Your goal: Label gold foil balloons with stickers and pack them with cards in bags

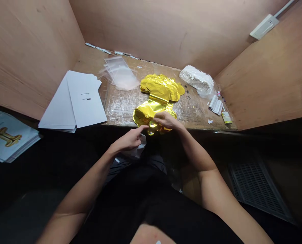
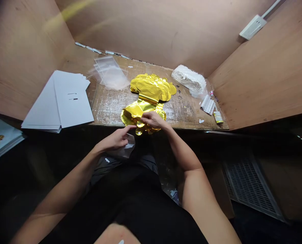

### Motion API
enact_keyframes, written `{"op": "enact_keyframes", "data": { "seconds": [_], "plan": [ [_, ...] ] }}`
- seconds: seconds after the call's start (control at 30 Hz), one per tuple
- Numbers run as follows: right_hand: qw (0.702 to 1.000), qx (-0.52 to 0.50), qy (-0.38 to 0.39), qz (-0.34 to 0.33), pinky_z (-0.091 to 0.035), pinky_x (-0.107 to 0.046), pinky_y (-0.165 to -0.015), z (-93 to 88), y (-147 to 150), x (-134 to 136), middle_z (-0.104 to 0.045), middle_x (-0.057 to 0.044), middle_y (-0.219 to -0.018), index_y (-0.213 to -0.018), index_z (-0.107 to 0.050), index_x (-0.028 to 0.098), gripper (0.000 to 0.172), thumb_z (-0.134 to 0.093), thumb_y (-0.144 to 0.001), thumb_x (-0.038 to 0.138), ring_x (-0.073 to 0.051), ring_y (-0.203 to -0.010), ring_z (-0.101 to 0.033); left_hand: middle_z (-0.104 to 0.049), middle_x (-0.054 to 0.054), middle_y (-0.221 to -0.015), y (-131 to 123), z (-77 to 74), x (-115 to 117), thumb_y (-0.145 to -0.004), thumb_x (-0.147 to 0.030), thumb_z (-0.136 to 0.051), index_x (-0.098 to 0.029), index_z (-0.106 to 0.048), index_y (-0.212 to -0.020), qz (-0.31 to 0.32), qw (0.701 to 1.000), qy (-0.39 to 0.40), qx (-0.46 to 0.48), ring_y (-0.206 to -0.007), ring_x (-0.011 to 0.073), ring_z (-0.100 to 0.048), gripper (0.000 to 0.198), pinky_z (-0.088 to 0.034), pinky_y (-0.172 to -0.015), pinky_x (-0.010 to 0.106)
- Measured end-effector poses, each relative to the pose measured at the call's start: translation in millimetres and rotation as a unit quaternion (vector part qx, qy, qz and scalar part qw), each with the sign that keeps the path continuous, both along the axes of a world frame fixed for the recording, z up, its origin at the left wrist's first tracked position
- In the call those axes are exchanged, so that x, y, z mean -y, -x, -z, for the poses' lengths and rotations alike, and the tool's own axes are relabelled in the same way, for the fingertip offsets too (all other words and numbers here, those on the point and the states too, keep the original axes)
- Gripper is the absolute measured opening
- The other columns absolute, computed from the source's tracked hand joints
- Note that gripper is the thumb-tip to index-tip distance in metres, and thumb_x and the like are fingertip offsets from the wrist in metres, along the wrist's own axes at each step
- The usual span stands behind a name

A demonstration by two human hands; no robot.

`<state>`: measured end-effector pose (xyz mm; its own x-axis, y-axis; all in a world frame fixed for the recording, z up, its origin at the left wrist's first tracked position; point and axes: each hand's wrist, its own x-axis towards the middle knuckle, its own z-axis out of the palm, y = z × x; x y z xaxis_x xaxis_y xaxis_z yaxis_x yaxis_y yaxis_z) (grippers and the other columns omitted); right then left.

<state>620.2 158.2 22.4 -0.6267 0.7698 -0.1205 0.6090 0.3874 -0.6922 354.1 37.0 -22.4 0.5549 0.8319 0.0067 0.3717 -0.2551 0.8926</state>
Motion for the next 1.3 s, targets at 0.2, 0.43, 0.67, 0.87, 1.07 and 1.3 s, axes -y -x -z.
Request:
{"op": "enact_keyframes", "data": {
  "seconds": [0.2, 0.43, 0.67, 0.87, 1.07, 1.3],
  "plan": [
    [0.884, 0.148, -0.246, 0.368, -0.050, -0.036, -0.089, -62.9, -63, -67, -0.072, -0.017, -0.095, -0.098, -0.075, 0.004, 0.041, -0.044, -0.110, 0.028, -0.021, -0.092, -0.062, -0.066, 0.019, -0.145, 1, 7.0, -2, -0.082, -0.021, -0.071, -0.023, -0.039, -0.159, -0.078, 0.979, 0.098, 0.161, -0.090, 0.0182, -0.077, 0.083, -0.057, -0.073, 0.026],
    [0.958, -0.038, -0.285, 0.002, -0.052, -0.044, -0.094, -10.1, 24, 52, -0.073, -0.013, -0.107, -0.112, -0.077, 0.021, 0.020, -0.061, -0.108, 0.033, -0.026, -0.100, -0.065, -0.077, 0.003, -0.091, 0, -9.8, 14, -0.084, -0.033, -0.081, -0.018, -0.036, -0.160, -0.255, 0.950, 0.081, 0.159, -0.073, 0.0160, -0.071, 0.090, -0.052, -0.068, 0.023],
    [0.949, -0.114, -0.284, -0.078, -0.052, -0.040, -0.085, 8.1, 60, 92, -0.069, -0.010, -0.095, -0.102, -0.075, 0.022, 0.023, -0.057, -0.111, 0.034, -0.023, -0.090, -0.059, -0.058, -0.011, -0.065, -6, -38.1, 27, -0.090, -0.026, -0.072, -0.017, -0.031, -0.164, -0.237, 0.970, -0.026, 0.054, -0.055, 0.0098, -0.050, 0.085, -0.040, -0.060, 0.018],
    [0.963, -0.137, -0.224, -0.065, -0.050, -0.037, -0.082, -5.5, 57, 95, -0.066, -0.008, -0.089, -0.088, -0.068, 0.020, 0.027, -0.056, -0.109, 0.032, -0.021, -0.085, -0.058, -0.048, -0.013, -0.063, -6, -41.3, 34, -0.093, -0.020, -0.066, -0.016, -0.026, -0.166, -0.197, 0.975, -0.096, 0.035, -0.054, 0.0086, -0.041, 0.083, -0.037, -0.062, 0.018],
    [0.974, -0.217, 0.051, 0.025, -0.045, -0.028, -0.069, -7.7, 49, 87, -0.063, 0.000, -0.076, -0.085, -0.067, 0.016, 0.019, -0.064, -0.097, 0.031, -0.013, -0.071, -0.054, -0.059, -0.010, -0.068, -3, -32.4, 34, -0.093, -0.026, -0.071, -0.019, -0.021, -0.169, -0.161, 0.984, -0.030, 0.074, -0.060, 0.0106, -0.058, 0.090, -0.043, -0.066, 0.019],
    [0.959, -0.176, -0.219, -0.030, -0.053, -0.036, -0.081, 3.1, 44, 98, -0.072, -0.010, -0.095, -0.095, -0.074, 0.019, 0.021, -0.069, -0.104, 0.038, -0.021, -0.087, -0.064, -0.048, -0.014, -0.061, 0, -28.2, 33, -0.089, -0.028, -0.075, -0.017, -0.022, -0.168, -0.176, 0.982, -0.003, 0.075, -0.052, 0.0093, -0.047, 0.096, -0.034, -0.058, 0.017]
  ]
}}
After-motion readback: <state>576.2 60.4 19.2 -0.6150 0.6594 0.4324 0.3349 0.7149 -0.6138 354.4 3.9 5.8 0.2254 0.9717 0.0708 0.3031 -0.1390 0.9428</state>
